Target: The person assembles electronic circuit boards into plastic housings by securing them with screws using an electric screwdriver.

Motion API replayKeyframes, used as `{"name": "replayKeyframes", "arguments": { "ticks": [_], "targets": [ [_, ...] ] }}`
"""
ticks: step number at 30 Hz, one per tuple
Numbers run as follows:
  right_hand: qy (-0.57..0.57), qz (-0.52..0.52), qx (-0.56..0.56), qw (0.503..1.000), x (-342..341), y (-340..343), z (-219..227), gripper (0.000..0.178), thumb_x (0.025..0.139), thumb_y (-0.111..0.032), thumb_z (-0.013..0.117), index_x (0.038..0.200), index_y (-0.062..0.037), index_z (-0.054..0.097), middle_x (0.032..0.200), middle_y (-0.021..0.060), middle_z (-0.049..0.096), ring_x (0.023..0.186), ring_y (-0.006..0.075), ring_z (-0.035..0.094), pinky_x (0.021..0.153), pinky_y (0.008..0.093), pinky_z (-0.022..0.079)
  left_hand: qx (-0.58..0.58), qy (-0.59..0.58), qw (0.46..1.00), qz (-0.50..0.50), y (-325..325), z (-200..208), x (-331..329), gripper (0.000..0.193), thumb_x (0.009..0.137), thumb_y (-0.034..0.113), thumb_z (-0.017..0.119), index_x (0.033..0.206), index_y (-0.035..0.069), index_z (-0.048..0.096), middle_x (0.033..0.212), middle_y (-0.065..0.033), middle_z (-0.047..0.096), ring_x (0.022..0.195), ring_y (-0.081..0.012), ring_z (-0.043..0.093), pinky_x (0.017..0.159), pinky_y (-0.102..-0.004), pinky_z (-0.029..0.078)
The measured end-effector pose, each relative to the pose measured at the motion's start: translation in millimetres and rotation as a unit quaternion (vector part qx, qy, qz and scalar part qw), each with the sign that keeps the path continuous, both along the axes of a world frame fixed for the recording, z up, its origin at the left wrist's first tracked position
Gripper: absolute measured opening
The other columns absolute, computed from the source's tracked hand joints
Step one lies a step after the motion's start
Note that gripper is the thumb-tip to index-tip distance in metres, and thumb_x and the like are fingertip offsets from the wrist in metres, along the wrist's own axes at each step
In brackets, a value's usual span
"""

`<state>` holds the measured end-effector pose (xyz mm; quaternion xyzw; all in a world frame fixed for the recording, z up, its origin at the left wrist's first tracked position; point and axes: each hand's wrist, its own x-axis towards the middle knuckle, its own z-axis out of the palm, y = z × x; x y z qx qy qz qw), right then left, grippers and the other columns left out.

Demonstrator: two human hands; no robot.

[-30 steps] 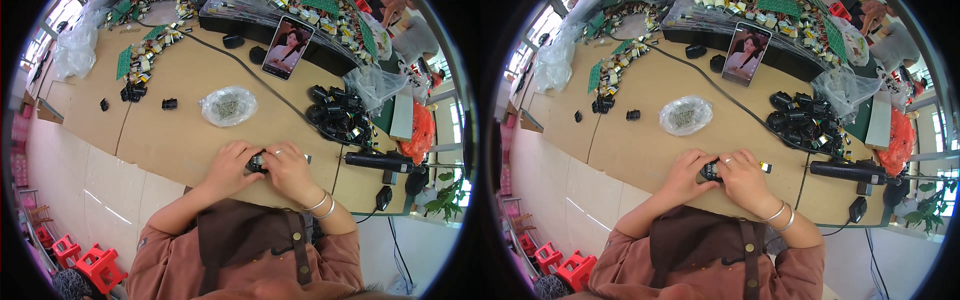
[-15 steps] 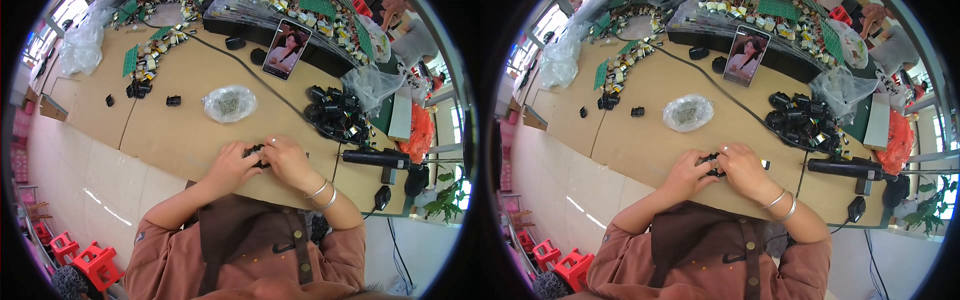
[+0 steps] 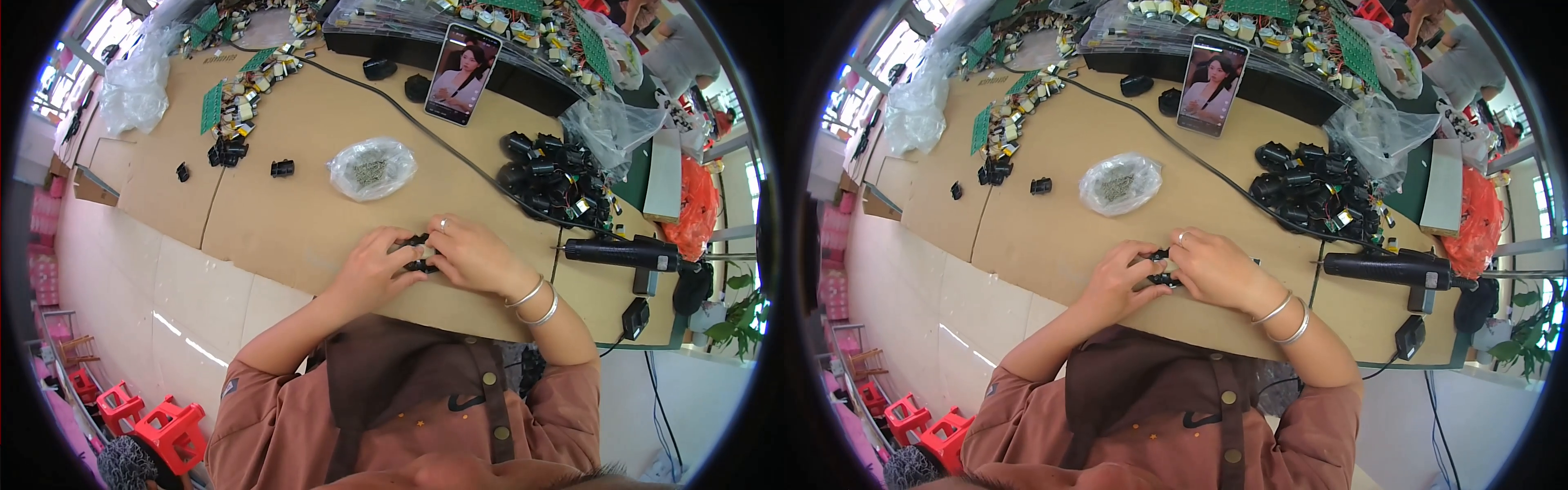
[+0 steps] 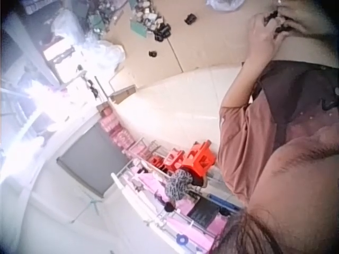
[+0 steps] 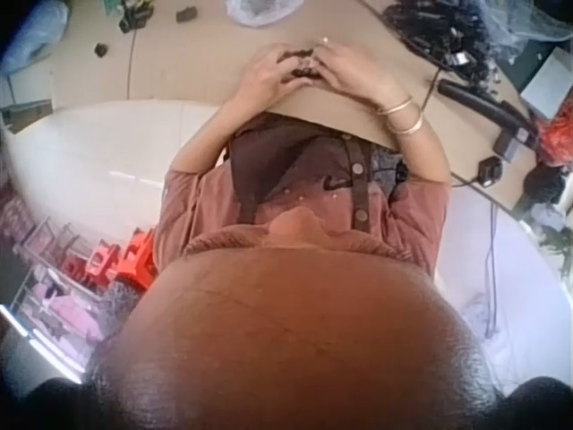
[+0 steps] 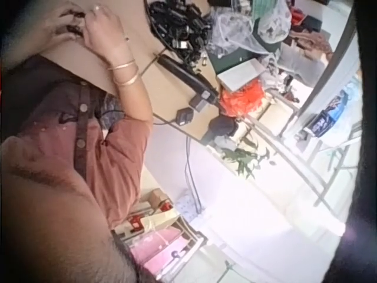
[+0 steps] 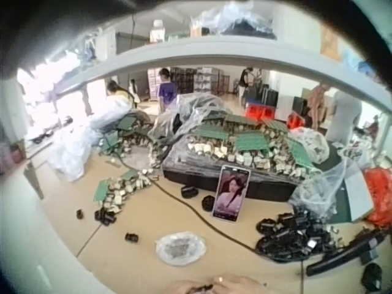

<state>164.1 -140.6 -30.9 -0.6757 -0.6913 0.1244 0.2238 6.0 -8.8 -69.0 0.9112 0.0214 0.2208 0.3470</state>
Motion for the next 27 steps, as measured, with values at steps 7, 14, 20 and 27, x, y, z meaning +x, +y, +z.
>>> {"name": "replayKeyframes", "arguments": {
  "ticks": [7,14,20,27],
  "targets": [
    [-0.024,-0.013,-0.019,0.999,-4.9,4.1,-3.0,0.016,0.069,-0.010,0.068,0.076,-0.0002,0.057,0.089,0.0106,0.054,0.084,0.0277,0.056,0.071,0.0373,0.049,-0.035,0.017,0.999,-0.008,-0.9,-0.9,0.7,0.035,0.066,0.018,0.079,0.094,0.006,0.062,0.105,-0.0124,0.056,0.094,-0.0287,0.058,0.078,-0.0394,0.050],
    [-0.155,-0.048,-0.011,0.987,-23.7,8.7,4.7,0.021,0.067,-0.016,0.069,0.080,-0.0020,0.061,0.088,0.0108,0.057,0.087,0.0258,0.057,0.071,0.0350,0.050,0.039,0.030,0.999,-0.003,-1.3,10.0,-0.6,0.029,0.071,0.019,0.076,0.093,0.005,0.063,0.104,-0.0142,0.055,0.098,-0.0305,0.054,0.080,-0.0403,0.049],
    [-0.015,-0.168,0.124,0.978,-14.8,-21.1,25.9,0.019,0.076,-0.017,0.069,0.088,-0.0036,0.063,0.091,0.0101,0.060,0.086,0.0283,0.060,0.071,0.0374,0.050,0.089,-0.029,0.991,0.099,71.8,26.8,7.6,0.024,0.076,0.013,0.072,0.098,0.005,0.065,0.098,-0.0120,0.057,0.094,-0.0299,0.054,0.079,-0.0401,0.046],
    [0.012,-0.154,0.053,0.987,-17.8,-27.1,20.3,0.019,0.079,-0.017,0.067,0.093,-0.0058,0.064,0.086,0.0093,0.060,0.080,0.0287,0.060,0.071,0.0378,0.050,0.132,0.062,0.985,0.092,119.3,42.3,46.2,0.022,0.077,0.009,0.067,0.099,0.005,0.065,0.096,-0.0102,0.059,0.093,-0.0290,0.056,0.080,-0.0382,0.046]
  ]
}}
